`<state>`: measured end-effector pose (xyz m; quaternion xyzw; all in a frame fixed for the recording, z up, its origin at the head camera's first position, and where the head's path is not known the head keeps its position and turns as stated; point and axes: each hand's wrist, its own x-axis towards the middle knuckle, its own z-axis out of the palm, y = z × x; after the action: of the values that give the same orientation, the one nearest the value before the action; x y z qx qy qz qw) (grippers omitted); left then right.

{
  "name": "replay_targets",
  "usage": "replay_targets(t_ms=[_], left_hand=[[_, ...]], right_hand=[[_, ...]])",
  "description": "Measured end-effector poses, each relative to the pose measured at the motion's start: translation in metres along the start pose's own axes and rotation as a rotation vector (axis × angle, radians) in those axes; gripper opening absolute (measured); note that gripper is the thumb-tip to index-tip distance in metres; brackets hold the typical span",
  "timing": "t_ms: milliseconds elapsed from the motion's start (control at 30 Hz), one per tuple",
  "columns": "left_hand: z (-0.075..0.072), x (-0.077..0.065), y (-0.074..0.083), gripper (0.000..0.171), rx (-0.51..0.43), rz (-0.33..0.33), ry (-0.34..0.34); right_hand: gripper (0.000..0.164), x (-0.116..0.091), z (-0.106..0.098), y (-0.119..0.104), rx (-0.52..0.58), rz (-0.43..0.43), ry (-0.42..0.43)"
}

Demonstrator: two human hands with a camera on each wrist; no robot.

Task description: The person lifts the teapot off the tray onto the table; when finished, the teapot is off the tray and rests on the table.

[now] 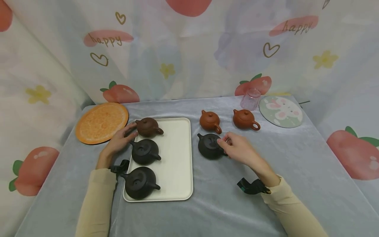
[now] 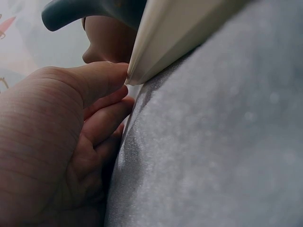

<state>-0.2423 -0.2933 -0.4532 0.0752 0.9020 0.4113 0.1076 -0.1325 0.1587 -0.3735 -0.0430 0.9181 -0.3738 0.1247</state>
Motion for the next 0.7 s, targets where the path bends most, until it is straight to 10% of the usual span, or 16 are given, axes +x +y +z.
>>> replay_targets(t_ms=[700], left_hand=[[0.001, 0.0, -0.003, 0.065, -0.015, 0.016, 0.013]], right_hand=[[0.027, 0.037, 0.056, -0.076, 0.152, -0.131, -0.228]])
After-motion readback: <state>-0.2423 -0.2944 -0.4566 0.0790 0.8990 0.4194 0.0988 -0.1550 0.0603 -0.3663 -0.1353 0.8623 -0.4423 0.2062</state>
